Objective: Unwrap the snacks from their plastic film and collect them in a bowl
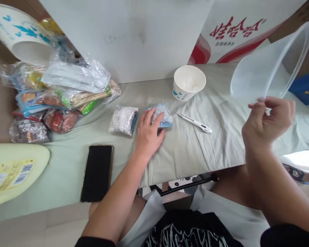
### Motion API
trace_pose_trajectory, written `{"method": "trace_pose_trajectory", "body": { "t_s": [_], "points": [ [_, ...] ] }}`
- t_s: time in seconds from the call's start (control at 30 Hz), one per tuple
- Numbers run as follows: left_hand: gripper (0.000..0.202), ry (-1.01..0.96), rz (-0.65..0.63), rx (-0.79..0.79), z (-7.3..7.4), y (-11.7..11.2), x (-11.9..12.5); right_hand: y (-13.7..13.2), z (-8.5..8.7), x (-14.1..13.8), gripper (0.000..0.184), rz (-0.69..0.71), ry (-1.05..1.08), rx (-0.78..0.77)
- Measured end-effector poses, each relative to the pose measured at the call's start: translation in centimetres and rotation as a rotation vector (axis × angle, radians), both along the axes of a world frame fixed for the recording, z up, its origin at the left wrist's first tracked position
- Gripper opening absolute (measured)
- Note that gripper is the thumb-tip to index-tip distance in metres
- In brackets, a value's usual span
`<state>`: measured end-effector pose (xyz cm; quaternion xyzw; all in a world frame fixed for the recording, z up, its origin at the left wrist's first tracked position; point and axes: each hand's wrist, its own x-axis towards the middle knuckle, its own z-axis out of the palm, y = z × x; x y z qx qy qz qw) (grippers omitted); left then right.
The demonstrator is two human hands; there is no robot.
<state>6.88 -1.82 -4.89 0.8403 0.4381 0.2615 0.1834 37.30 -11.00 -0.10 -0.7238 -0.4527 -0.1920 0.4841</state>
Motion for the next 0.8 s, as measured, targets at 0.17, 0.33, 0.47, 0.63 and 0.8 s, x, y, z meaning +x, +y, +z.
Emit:
{"method": "trace_pose_trajectory", "body": {
  "t_s": [0.17, 0.33, 0.47, 0.63, 0.8],
  "points": [
    [0.045, -0.229, 0.035, 0.096, -0.7, 1.1, -0.3, -0.6, -3.5, 1.3, 0.016, -0.022, -0.033, -0.129],
    [0.039, -0.734, 0.101, -0.236, -0.6, 1.4, -0.6, 0.7, -3.6, 0.7, 0.014, 0.024, -0.034, -0.178],
    [0.035, -1.168, 0.134, -0.824, 0.3, 1.2, -0.4, 1.7, -3.4, 0.3, 0.016, 0.147, -0.067, -0.192],
    [0.042, -1.261, 0.093, -1.132, 1.3, 1.1, 0.0, 1.5, -3.1, -1.8, 0.021, 0.282, -0.179, 0.017],
    [0.046, -1.196, -0.001, -1.172, 1.1, 0.9, 0.2, 0.2, -3.8, -5.0, 0.018, 0.436, -0.322, -0.337]
  ]
}}
